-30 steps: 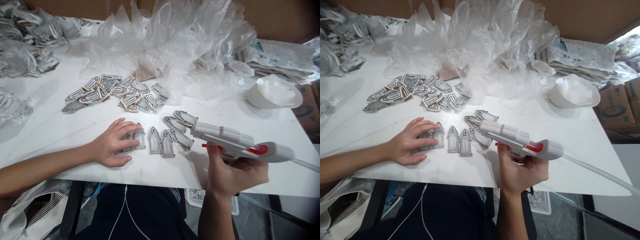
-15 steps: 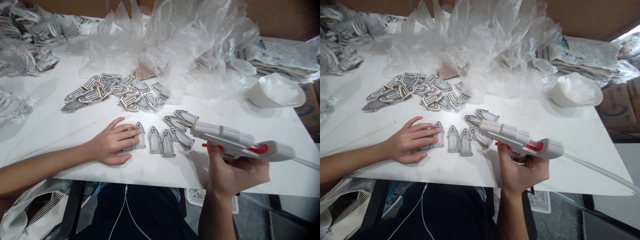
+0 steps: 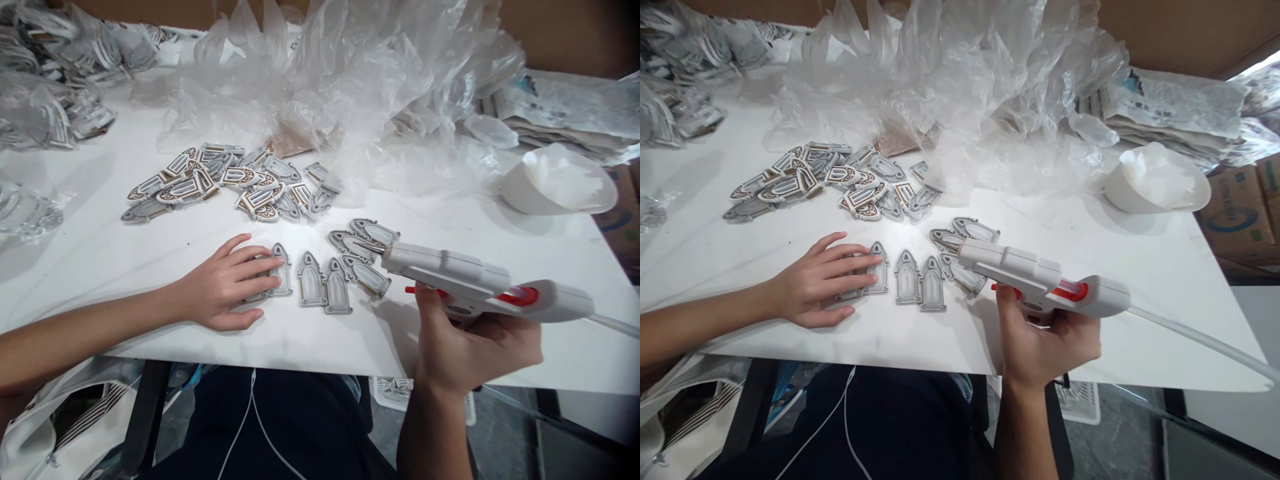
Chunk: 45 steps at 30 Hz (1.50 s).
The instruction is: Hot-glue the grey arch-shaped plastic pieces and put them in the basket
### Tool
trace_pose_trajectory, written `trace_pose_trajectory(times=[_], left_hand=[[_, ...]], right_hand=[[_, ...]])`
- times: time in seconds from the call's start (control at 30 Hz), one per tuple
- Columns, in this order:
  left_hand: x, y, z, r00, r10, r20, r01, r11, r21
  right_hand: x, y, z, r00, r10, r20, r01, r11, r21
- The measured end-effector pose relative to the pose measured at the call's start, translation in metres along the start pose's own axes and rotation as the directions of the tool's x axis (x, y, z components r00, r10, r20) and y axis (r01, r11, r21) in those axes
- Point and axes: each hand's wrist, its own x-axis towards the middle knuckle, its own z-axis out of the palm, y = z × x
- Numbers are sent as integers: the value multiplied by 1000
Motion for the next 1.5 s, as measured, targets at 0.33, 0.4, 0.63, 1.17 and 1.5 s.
trace_pose_trajectory(times=[0.33,0.4,0.63,1.17,1.5], left_hand=[[0,0,0,1000,14,-21,-14,1000,4],[1,1,0,1000,11,-15,-11,1000,2],[1,0,-1,999,38,-21,-37,997,66],[0,-1,0,998,-65,-17,64,997,-44],[3,2,-2,986,-110,-128,96,989,-110]], right_hand=[[0,0,-1,1000,1,18,-1,999,-45],[1,0,-2,999,15,33,-13,998,-68],[0,5,-2,999,32,40,-29,997,-76],[-1,9,-3,999,43,32,-39,993,-113],[0,7,-3,999,33,43,-28,993,-112]])
